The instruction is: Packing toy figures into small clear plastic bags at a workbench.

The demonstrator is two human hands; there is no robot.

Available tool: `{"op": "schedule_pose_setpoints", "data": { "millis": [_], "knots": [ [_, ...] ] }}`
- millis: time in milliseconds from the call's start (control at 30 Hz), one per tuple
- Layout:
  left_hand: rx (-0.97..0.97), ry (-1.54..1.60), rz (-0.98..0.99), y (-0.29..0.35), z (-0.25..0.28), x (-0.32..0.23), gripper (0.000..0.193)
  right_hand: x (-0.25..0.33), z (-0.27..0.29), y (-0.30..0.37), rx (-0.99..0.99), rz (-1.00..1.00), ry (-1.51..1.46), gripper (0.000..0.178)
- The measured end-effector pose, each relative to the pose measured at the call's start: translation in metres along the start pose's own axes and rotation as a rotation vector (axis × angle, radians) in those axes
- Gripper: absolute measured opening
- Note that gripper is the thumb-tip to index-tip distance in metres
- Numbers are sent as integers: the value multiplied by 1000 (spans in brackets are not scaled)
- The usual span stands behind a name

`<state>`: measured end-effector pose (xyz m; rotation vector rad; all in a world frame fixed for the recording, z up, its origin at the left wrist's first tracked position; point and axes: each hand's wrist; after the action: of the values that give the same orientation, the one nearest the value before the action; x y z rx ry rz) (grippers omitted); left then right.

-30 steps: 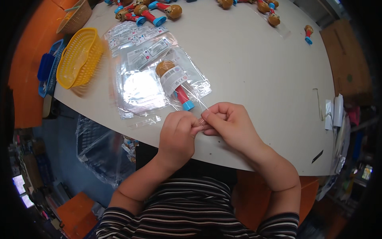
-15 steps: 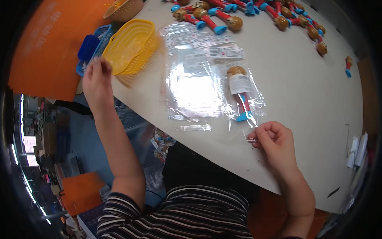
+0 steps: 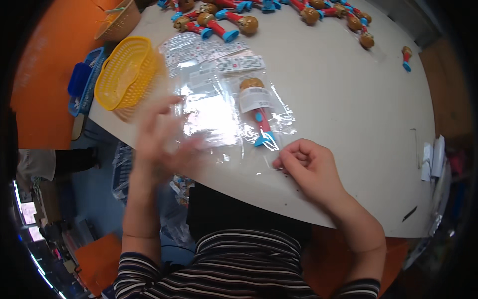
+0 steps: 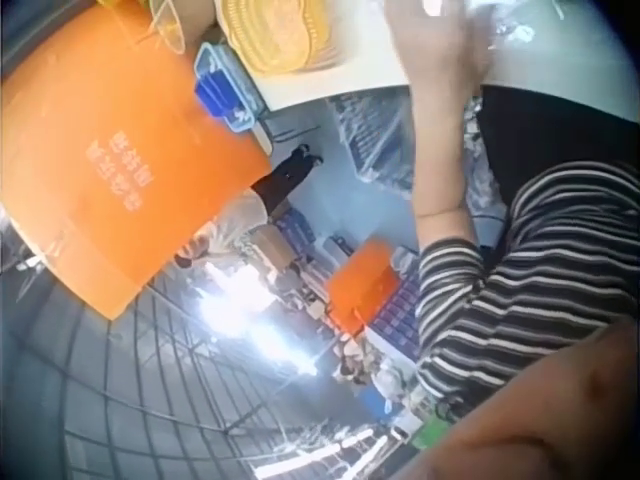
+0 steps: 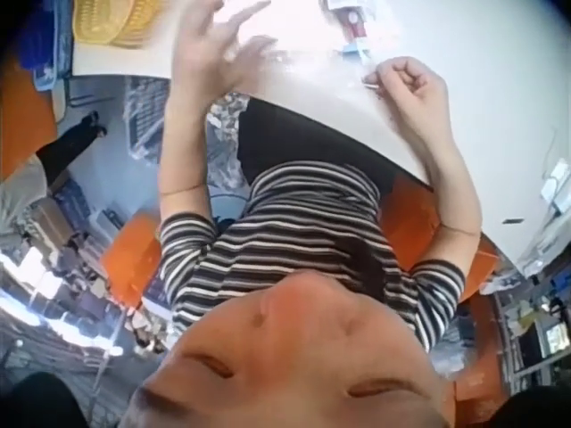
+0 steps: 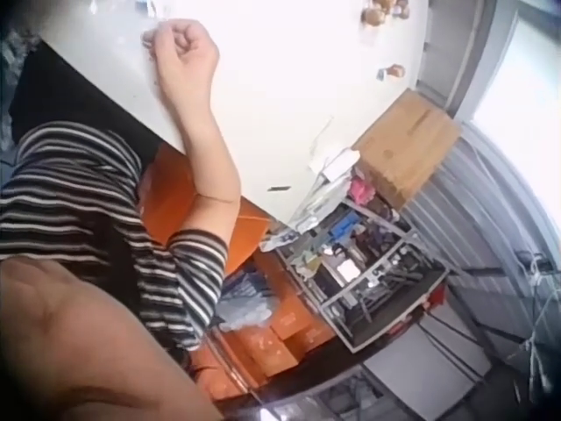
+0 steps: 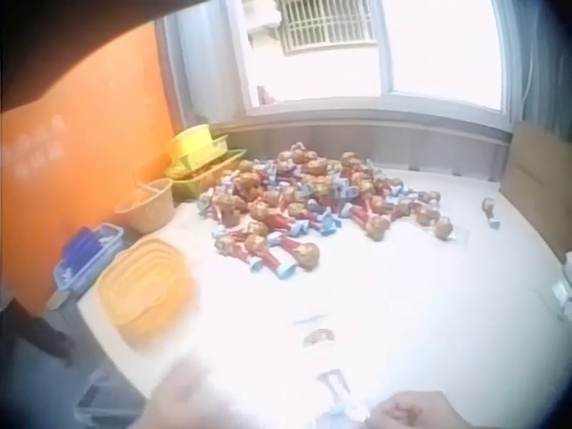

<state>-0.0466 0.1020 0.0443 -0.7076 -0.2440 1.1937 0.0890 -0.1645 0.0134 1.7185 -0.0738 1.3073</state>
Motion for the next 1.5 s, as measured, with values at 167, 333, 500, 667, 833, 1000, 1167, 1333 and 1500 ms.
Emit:
{"op": "schedule_pose_setpoints", "data": {
  "millis": [167, 333, 500, 667, 833, 1000, 1167, 1333, 1500],
  "knots": [
    [60, 154, -209, 11, -73, -37, 45, 1, 4, 2, 76, 48, -54, 14],
    [-56, 139, -285, 13, -83, -37, 33, -6, 7, 5, 9, 131, -4, 14],
    [-75, 138, -273, 14, -77, -32, 29, 2, 26, 12, -38, 199, 239, 13],
    [-48, 128, -224, 22, -80, -40, 26, 1, 34, 7, -327, 715, 963, 34],
    [-173, 133, -73, 20, -82, -52, 21, -13, 24, -23, -301, 1183, 973, 43],
    [-199, 186, -48, 20, -80, -54, 20, -9, 19, -31, -272, 1388, 929, 30],
    [-68, 174, -166, 33, -70, -39, 23, -8, 29, -32, -193, 1308, 885, 22],
    [9, 165, -137, 47, -69, -41, 27, -8, 24, -34, -110, 1407, 987, 21],
    [4, 239, -166, 50, -73, -43, 28, -8, 20, -36, -26, 1334, 922, 20]
  ]
}}
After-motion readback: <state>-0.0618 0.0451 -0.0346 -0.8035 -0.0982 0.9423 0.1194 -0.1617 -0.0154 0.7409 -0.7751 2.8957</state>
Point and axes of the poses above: each hand's wrist, its own y-axis away from the middle knuckle, its own z-axis out of the back of the hand, x = y × z, and after that the axes turned 15 degrees about -z, right-handed
